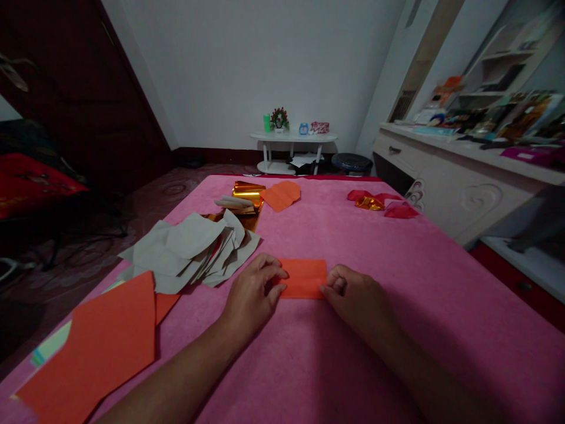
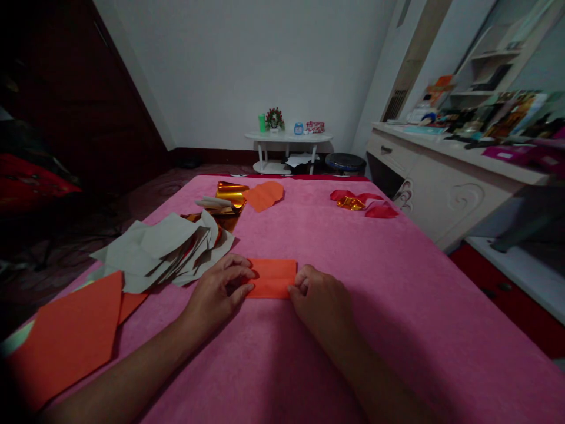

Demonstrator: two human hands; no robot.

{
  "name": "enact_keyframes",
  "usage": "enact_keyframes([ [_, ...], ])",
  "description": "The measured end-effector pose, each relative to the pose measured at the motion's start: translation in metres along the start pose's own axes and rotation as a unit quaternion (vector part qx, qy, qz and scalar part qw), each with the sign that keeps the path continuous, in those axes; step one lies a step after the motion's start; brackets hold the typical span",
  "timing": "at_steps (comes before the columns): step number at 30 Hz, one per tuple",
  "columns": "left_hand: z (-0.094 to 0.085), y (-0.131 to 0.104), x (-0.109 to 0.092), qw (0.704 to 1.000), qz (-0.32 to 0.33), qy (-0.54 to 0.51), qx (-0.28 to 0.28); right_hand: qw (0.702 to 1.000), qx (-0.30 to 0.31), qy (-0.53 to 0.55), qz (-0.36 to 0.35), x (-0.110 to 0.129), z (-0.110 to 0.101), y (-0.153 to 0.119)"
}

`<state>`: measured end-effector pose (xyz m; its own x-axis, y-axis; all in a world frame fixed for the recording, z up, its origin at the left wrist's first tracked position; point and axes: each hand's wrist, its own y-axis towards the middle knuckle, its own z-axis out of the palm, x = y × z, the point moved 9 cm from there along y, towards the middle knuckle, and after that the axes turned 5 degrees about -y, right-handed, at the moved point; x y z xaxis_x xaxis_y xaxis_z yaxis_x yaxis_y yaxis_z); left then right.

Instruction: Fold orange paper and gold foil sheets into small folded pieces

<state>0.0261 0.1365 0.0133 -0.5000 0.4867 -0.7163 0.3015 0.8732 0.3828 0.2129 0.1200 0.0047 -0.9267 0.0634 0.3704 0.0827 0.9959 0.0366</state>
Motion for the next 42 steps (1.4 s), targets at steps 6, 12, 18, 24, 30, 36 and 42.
enact_keyframes([
  [6, 0.014, -0.004, -0.023, 0.986, 0.103, 0.093, 0.088, 1.000, -0.005, 0.014, 0.020, -0.006, 0.002, 0.004],
  [12, 0.015, -0.011, -0.036, 0.973, 0.102, 0.156, 0.136, 0.998, 0.037, 0.043, 0.029, -0.010, 0.004, 0.011],
  [18, 0.027, -0.004, -0.043, 0.949, 0.112, 0.239, 0.173, 0.995, 0.027, 0.086, 0.049, -0.014, 0.000, 0.014],
  [24, 0.034, 0.002, -0.041, 0.945, 0.126, 0.246, 0.173, 0.978, 0.009, 0.198, 0.060, -0.024, 0.010, 0.013],
  [30, 0.001, 0.014, 0.012, 0.965, -0.147, -0.218, 0.011, 0.902, -0.027, 0.426, 0.068, -0.038, 0.016, 0.015],
  [36, 0.022, -0.002, 0.016, 0.766, -0.318, -0.556, 0.054, 0.884, -0.036, 0.462, 0.067, -0.033, 0.010, 0.012],
  [42, 0.033, -0.010, 0.007, 0.746, -0.330, -0.565, 0.121, 0.864, -0.093, 0.494, 0.002, -0.010, -0.018, 0.005],
])
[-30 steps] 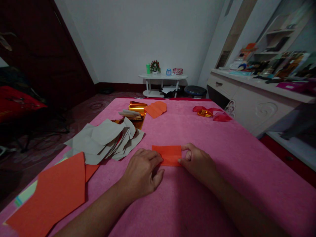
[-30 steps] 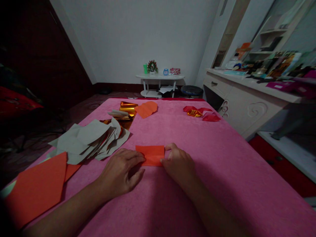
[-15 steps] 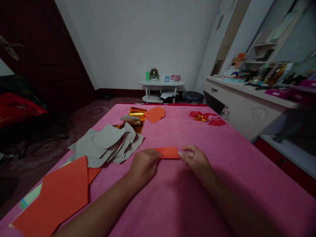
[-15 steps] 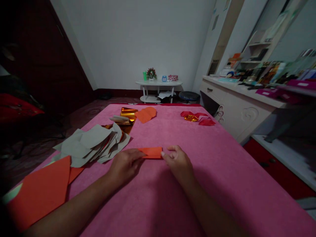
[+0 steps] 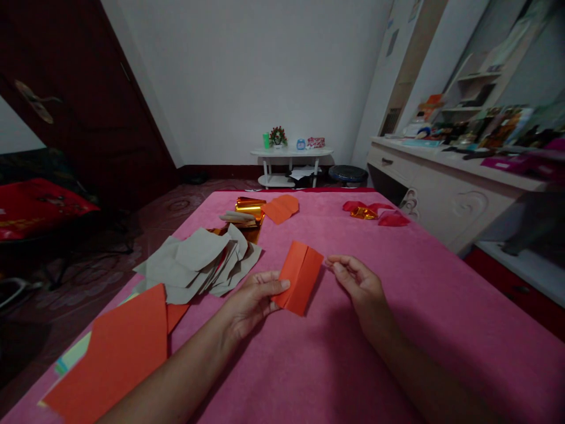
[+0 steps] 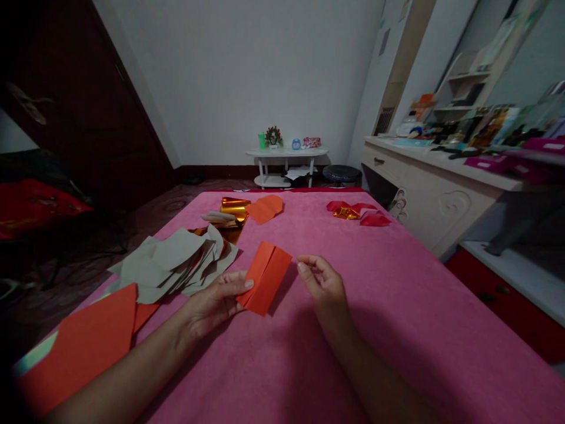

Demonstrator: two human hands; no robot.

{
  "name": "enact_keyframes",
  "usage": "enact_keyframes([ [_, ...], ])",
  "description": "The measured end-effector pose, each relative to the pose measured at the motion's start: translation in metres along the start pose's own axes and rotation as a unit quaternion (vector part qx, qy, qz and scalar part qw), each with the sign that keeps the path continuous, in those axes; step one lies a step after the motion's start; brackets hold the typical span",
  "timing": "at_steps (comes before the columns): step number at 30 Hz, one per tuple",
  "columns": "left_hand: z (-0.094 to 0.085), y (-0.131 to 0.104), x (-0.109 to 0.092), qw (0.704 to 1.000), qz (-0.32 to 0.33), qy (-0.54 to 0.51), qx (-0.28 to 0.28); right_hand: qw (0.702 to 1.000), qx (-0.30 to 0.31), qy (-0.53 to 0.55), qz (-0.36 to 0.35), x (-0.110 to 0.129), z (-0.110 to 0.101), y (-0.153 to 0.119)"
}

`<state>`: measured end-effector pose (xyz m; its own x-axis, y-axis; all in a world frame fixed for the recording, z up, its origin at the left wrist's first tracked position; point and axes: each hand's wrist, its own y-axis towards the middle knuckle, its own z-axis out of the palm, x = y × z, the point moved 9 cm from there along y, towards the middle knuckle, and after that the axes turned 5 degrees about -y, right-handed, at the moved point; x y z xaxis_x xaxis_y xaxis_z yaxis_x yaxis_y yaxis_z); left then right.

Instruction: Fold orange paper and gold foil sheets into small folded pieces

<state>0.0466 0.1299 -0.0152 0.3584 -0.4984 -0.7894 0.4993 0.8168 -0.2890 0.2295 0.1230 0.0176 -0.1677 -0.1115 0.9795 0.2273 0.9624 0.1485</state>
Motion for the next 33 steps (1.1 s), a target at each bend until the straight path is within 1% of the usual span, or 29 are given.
enact_keyframes([
  [3, 0.006, 0.000, 0.002, 0.999, 0.008, 0.046, 0.021, 0.999, 0.040, 0.015, -0.024, 0.015, 0.010, 0.000],
  [6, 0.011, -0.004, -0.004, 0.987, 0.054, 0.149, 0.005, 0.995, 0.089, -0.008, -0.040, 0.028, 0.019, -0.002],
  [9, 0.020, -0.011, -0.017, 0.948, 0.112, 0.298, -0.023, 0.987, 0.138, -0.076, -0.040, 0.036, 0.026, -0.007],
  [10, 0.024, -0.013, -0.021, 0.935, 0.126, 0.331, -0.025, 0.984, 0.146, -0.089, -0.041, 0.037, 0.027, -0.008],
  [11, 0.026, -0.014, -0.024, 0.929, 0.136, 0.344, -0.024, 0.984, 0.147, -0.093, -0.042, 0.038, 0.026, -0.009],
  [13, 0.025, -0.014, -0.028, 0.937, 0.148, 0.315, -0.025, 0.988, 0.129, -0.080, -0.037, 0.036, 0.022, -0.009],
  [16, 0.010, -0.011, -0.032, 0.961, 0.153, 0.222, -0.061, 0.994, 0.097, -0.057, -0.009, 0.025, 0.015, -0.007],
  [18, 0.000, -0.010, -0.035, 0.963, 0.167, 0.191, -0.093, 0.993, 0.100, -0.068, 0.001, 0.020, 0.016, -0.007],
  [20, -0.004, -0.011, -0.038, 0.953, 0.189, 0.208, -0.112, 0.988, 0.115, -0.104, -0.008, 0.020, 0.021, -0.009],
  [23, 0.004, -0.015, -0.040, 0.932, 0.215, 0.265, -0.121, 0.967, 0.130, -0.207, -0.064, 0.032, 0.030, -0.014],
  [26, 0.019, -0.021, -0.040, 0.913, 0.232, 0.316, -0.114, 0.926, 0.141, -0.309, -0.162, 0.054, 0.042, -0.025],
  [28, 0.028, -0.025, -0.040, 0.902, 0.243, 0.340, -0.106, 0.901, 0.153, -0.343, -0.217, 0.066, 0.049, -0.032],
  [30, 0.033, -0.028, -0.040, 0.899, 0.249, 0.348, -0.098, 0.886, 0.169, -0.357, -0.243, 0.072, 0.054, -0.037],
  [33, 0.030, -0.030, -0.043, 0.904, 0.251, 0.330, -0.106, 0.881, 0.185, -0.360, -0.245, 0.076, 0.056, -0.038],
])
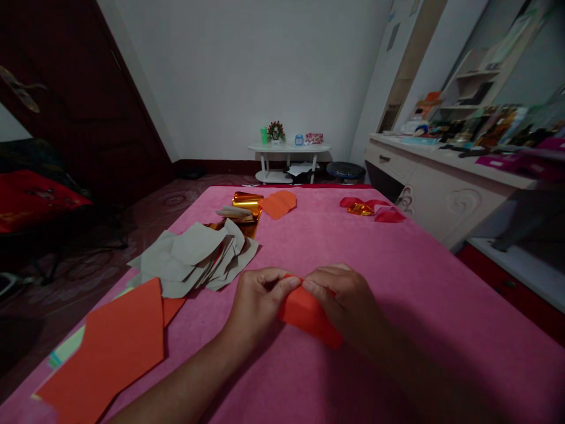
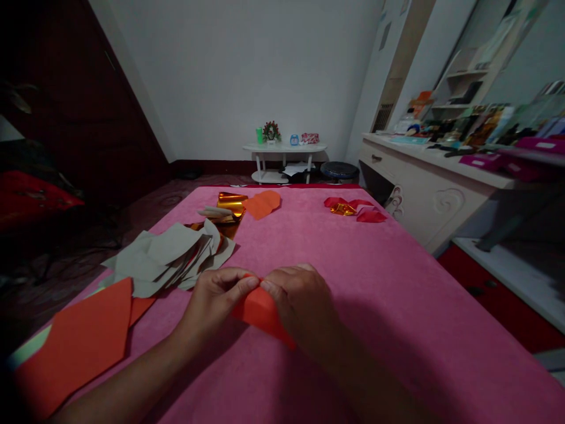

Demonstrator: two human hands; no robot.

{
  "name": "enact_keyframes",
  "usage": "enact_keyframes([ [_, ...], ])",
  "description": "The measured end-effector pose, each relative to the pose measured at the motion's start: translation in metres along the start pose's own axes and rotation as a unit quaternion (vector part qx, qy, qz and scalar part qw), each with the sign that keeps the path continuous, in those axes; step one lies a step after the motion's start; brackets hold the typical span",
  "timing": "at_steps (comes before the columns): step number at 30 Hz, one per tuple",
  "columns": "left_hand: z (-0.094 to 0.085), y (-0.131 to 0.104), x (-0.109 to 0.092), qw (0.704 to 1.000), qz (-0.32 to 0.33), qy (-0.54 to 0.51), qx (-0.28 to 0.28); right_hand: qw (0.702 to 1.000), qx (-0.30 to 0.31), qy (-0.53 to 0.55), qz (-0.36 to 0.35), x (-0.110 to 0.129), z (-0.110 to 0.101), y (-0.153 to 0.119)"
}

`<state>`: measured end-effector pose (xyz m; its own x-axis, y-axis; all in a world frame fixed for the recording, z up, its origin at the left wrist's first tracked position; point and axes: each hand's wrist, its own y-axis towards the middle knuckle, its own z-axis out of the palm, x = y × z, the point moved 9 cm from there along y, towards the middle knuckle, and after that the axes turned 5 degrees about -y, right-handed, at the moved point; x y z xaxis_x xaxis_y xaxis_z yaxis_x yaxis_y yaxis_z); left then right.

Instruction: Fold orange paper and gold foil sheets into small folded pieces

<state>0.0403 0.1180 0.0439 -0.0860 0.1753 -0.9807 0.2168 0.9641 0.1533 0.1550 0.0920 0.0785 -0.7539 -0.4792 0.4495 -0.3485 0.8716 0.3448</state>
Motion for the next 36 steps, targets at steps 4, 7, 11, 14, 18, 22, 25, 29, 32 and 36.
enact_keyframes([
  [4, -0.014, 0.006, 0.003, 0.999, -0.015, -0.006, -0.037, 0.995, 0.015, 0.075, 0.069, -0.021, -0.004, 0.001],
  [7, -0.027, 0.012, 0.007, 0.998, -0.023, -0.008, -0.064, 0.977, 0.017, 0.152, 0.150, -0.050, -0.006, -0.002],
  [11, -0.044, 0.017, 0.012, 0.994, -0.027, -0.016, -0.101, 0.947, -0.056, 0.263, 0.179, -0.075, -0.014, -0.004],
  [14, -0.045, 0.017, 0.014, 0.994, -0.020, -0.018, -0.110, 0.905, -0.062, 0.377, 0.187, -0.073, 0.000, -0.004],
  [18, -0.038, 0.014, 0.022, 0.993, -0.022, -0.045, -0.107, 0.845, 0.009, 0.489, 0.216, -0.050, 0.032, -0.009],
  [22, -0.034, 0.015, 0.018, 0.996, -0.014, -0.023, -0.086, 0.830, -0.007, 0.498, 0.250, -0.048, 0.035, -0.016],
  [25, -0.032, 0.012, -0.023, 0.979, 0.116, 0.144, -0.090, 0.844, -0.001, 0.470, 0.259, -0.047, 0.034, -0.018],
  [29, 0.008, -0.005, -0.065, 0.866, 0.307, 0.393, -0.020, 0.894, 0.017, 0.401, 0.201, -0.027, 0.032, -0.015],
  [32, 0.022, -0.013, -0.066, 0.816, 0.368, 0.447, -0.014, 0.910, 0.023, 0.388, 0.147, -0.009, 0.031, -0.013],
  [36, 0.014, -0.021, -0.068, 0.799, 0.428, 0.419, -0.053, 0.899, 0.048, 0.410, 0.144, -0.006, 0.035, -0.016],
])
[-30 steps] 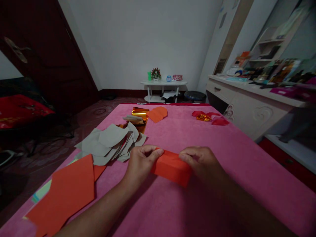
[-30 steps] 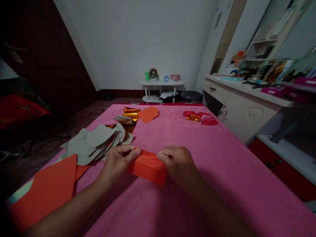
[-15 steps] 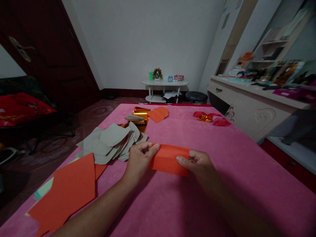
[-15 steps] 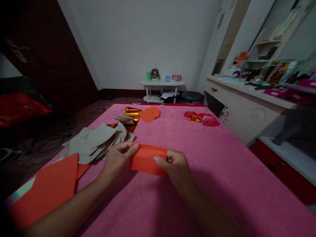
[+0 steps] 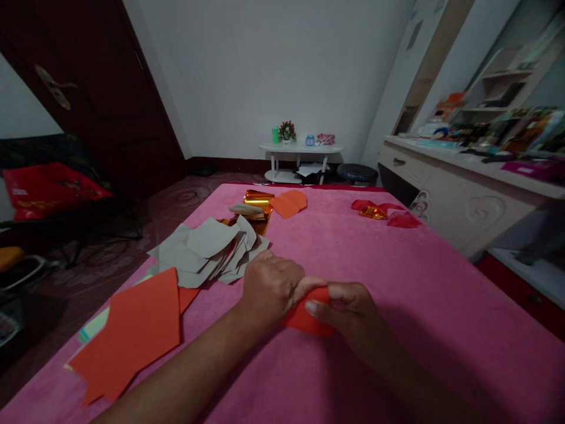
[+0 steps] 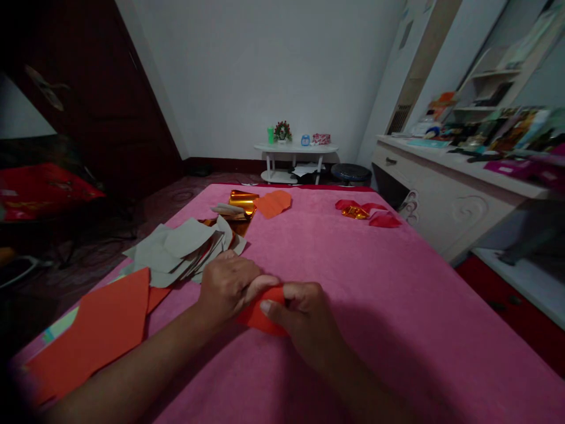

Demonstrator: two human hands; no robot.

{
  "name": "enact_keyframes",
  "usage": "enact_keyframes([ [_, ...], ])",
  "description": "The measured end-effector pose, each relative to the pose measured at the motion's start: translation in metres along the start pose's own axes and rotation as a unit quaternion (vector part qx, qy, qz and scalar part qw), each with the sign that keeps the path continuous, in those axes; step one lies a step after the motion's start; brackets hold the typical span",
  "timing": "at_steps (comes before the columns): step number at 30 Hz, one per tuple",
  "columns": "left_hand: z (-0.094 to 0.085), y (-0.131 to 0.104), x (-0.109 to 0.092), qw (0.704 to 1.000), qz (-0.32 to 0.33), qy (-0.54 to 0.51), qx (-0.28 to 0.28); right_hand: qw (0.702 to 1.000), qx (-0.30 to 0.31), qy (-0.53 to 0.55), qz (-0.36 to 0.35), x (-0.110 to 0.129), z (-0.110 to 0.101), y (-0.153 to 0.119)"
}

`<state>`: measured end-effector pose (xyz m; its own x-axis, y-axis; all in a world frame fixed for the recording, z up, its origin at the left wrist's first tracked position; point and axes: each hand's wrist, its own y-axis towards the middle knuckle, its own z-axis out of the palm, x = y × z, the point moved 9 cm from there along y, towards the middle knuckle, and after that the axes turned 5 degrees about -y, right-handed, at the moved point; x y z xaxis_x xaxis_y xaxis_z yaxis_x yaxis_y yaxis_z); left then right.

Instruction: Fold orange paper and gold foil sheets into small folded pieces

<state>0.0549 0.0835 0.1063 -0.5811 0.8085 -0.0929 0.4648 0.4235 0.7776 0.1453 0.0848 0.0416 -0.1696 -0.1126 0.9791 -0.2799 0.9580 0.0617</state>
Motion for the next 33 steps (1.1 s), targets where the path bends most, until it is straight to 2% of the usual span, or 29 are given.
enact_keyframes([
  [5, -0.013, -0.004, 0.009, 0.998, 0.052, 0.001, -0.037, 1.000, 0.019, -0.011, 0.007, -0.006, -0.007, 0.002],
  [7, -0.014, -0.006, 0.015, 0.997, 0.064, 0.003, -0.040, 0.997, 0.015, -0.075, -0.030, -0.002, -0.012, 0.004],
  [9, -0.015, -0.009, 0.022, 0.996, 0.073, 0.009, -0.040, 0.979, -0.002, -0.177, -0.105, 0.009, -0.017, 0.006],
  [11, -0.020, -0.011, 0.028, 0.997, 0.067, 0.017, -0.041, 0.940, -0.037, -0.281, -0.190, 0.021, -0.022, 0.006],
  [13, -0.029, -0.011, 0.032, 0.998, 0.046, 0.018, -0.046, 0.888, -0.089, -0.363, -0.268, 0.030, -0.027, 0.004],
  [16, -0.041, -0.013, 0.022, 0.998, 0.036, -0.014, -0.041, 0.799, -0.138, -0.456, -0.366, 0.036, -0.023, -0.005],
  [17, -0.040, -0.015, 0.014, 0.998, 0.046, -0.030, -0.023, 0.777, -0.136, -0.477, -0.387, 0.035, -0.019, -0.008],
  [19, -0.027, -0.024, -0.003, 0.996, 0.062, -0.052, 0.048, 0.753, -0.113, -0.504, -0.407, 0.030, -0.010, -0.011],
  [23, 0.009, -0.055, -0.021, 0.985, 0.057, -0.045, 0.159, 0.757, -0.043, -0.526, -0.386, 0.014, 0.004, -0.012],
  [26, 0.029, -0.074, -0.019, 0.976, 0.028, -0.043, 0.212, 0.777, 0.004, -0.530, -0.340, 0.001, 0.007, -0.014],
  [29, 0.036, -0.080, -0.010, 0.969, -0.013, -0.058, 0.241, 0.808, -0.009, -0.513, -0.290, -0.006, -0.002, -0.021],
  [33, 0.038, -0.073, -0.003, 0.964, -0.022, -0.077, 0.253, 0.843, -0.036, -0.483, -0.233, -0.013, -0.012, -0.027],
])
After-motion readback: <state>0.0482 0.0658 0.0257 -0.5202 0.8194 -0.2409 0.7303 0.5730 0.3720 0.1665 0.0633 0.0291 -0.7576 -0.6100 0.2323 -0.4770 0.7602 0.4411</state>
